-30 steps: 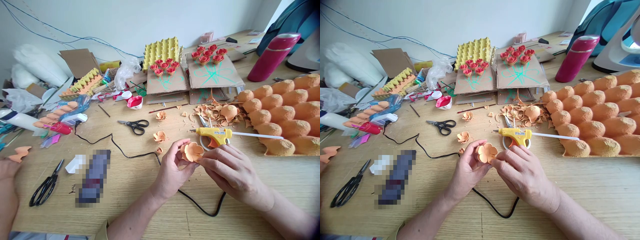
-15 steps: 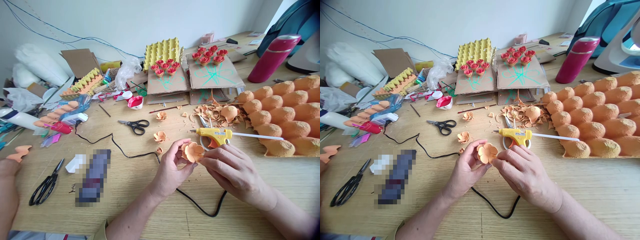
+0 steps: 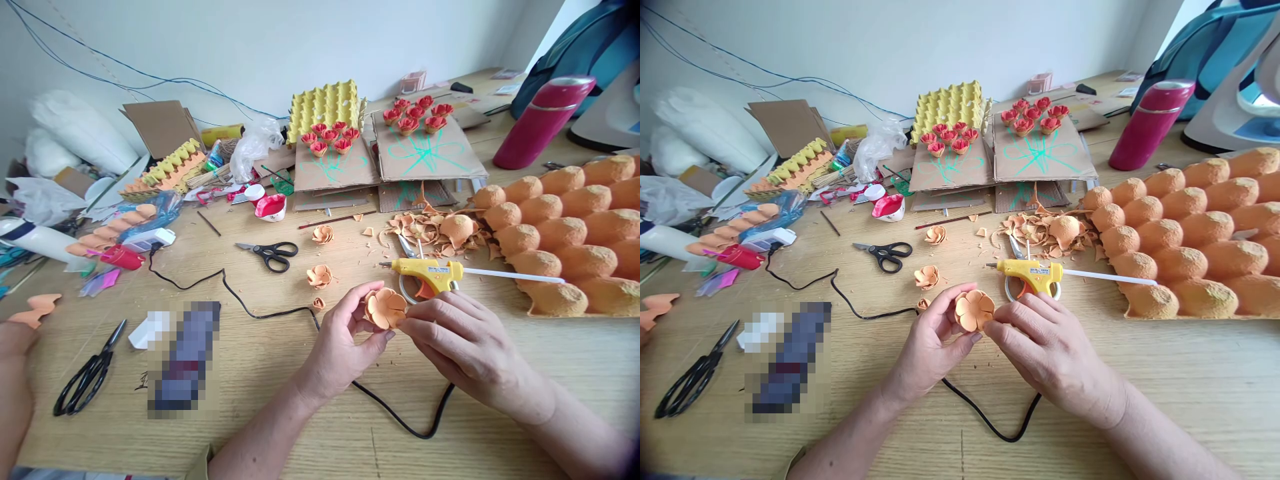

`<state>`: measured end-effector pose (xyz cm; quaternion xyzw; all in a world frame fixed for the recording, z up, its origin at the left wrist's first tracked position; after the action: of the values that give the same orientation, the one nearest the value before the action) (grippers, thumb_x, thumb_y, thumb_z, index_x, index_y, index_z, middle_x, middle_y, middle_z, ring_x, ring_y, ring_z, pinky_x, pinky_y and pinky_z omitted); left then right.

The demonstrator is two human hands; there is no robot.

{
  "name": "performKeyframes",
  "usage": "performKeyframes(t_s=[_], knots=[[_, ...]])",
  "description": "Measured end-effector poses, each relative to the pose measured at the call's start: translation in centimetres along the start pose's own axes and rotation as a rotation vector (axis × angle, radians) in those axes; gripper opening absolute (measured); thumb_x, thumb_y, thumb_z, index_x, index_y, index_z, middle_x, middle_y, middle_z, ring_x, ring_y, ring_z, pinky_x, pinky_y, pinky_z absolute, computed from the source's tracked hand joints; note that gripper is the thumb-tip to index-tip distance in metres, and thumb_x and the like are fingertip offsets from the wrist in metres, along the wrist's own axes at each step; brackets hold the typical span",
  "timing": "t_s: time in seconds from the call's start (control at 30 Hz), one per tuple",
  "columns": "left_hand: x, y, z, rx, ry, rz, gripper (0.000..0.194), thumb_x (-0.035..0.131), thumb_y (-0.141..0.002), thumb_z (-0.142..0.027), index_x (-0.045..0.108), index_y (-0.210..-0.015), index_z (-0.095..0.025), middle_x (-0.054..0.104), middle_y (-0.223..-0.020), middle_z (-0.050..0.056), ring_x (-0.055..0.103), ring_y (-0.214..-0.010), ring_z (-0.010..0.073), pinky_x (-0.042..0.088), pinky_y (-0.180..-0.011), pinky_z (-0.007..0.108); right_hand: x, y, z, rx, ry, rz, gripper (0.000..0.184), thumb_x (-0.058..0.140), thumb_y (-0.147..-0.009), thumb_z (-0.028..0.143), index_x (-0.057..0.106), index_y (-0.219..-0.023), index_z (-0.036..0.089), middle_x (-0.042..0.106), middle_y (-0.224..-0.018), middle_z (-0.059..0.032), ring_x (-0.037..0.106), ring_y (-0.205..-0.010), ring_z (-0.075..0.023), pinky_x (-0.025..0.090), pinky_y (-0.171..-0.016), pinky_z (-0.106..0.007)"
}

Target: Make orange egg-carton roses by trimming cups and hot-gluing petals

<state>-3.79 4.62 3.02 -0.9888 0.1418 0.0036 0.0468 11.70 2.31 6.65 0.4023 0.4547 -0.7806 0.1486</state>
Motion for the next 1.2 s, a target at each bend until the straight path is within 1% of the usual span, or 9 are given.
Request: performKeyframes(t_s=[0.2,0.43,0.57,0.8,1.07,1.2], knots=[[0.06,0.02,0.14,0.004,0.030,0.018,0.051,0.073,-0.084,-0.016,0.056,-0.132,-0.021,0.067,-0.124,0.009,0.069,-0.109,0.0202,0.060,-0.092,0.029,0.17,0.07,-0.09,0.005,0.001,0.005,0.025,0.055,-0.092,0.000,0.061,-0.109,0.016,0.069,-0.096,-0.0081,0.056,-0.083,-0.0191,0.045,-0.074,-0.035],[0.09,0.03,0.07,-0.004,0.014,0.021,0.052,0.073,-0.083,-0.015,0.055,-0.131,-0.021,0.068,-0.124,0.009,0.068,-0.112,0.0204,0.059,-0.094,0.028,-0.03,0.19,0.04,-0.013,0.015,0.008,0.023,0.054,-0.093,0.000,0.061,-0.108,0.015,0.069,-0.096,-0.0083,0.056,-0.083,-0.0190,0.045,-0.077,-0.035],[0.05,0.01,0.01,-0.006,0.008,0.016,0.052,0.073,-0.083,-0.015,0.056,-0.131,-0.020,0.069,-0.124,0.010,0.069,-0.111,0.0208,0.060,-0.093,0.028,-0.15,0.09,0.08,-0.032,0.035,0.005,0.021,0.053,-0.094,0.001,0.062,-0.106,0.014,0.068,-0.094,-0.0090,0.056,-0.083,-0.0188,0.045,-0.077,-0.035],[0.09,-0.01,-0.06,-0.010,0.012,0.020,0.052,0.073,-0.082,-0.013,0.057,-0.131,-0.021,0.070,-0.120,0.008,0.070,-0.107,0.0187,0.060,-0.091,0.026,-0.12,-0.22,0.13,-0.053,0.053,0.010,0.019,0.051,-0.095,0.001,0.062,-0.104,0.013,0.068,-0.095,-0.0100,0.056,-0.082,-0.0189,0.045,-0.076,-0.035],[0.10,-0.11,-0.14,-0.009,0.017,0.014,0.052,0.074,-0.081,-0.012,0.058,-0.129,-0.021,0.070,-0.118,0.008,0.070,-0.105,0.0186,0.061,-0.089,0.026,0.12,0.24,-0.11,-0.031,0.050,0.024,0.019,0.053,-0.096,0.003,0.062,-0.109,0.014,0.067,-0.097,-0.0097,0.056,-0.084,-0.0190,0.045,-0.077,-0.035],[0.16,-0.04,0.13,-0.012,0.043,0.028,0.051,0.073,-0.082,-0.013,0.058,-0.130,-0.022,0.070,-0.120,0.007,0.070,-0.106,0.0183,0.060,-0.090,0.026,0.12,0.33,-0.27,0.003,0.052,0.008,0.021,0.053,-0.096,0.004,0.063,-0.110,0.016,0.065,-0.093,-0.0079,0.054,-0.081,-0.0185,0.045,-0.074,-0.034]])
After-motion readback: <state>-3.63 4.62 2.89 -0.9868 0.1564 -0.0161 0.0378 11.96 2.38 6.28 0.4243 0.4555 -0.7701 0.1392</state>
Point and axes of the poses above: each hand's wrist, its own y-axis away from the middle knuckle, its own x-axis out of the palm, z = x × y, the point moved 6 cm from there along -y, towards the middle knuckle
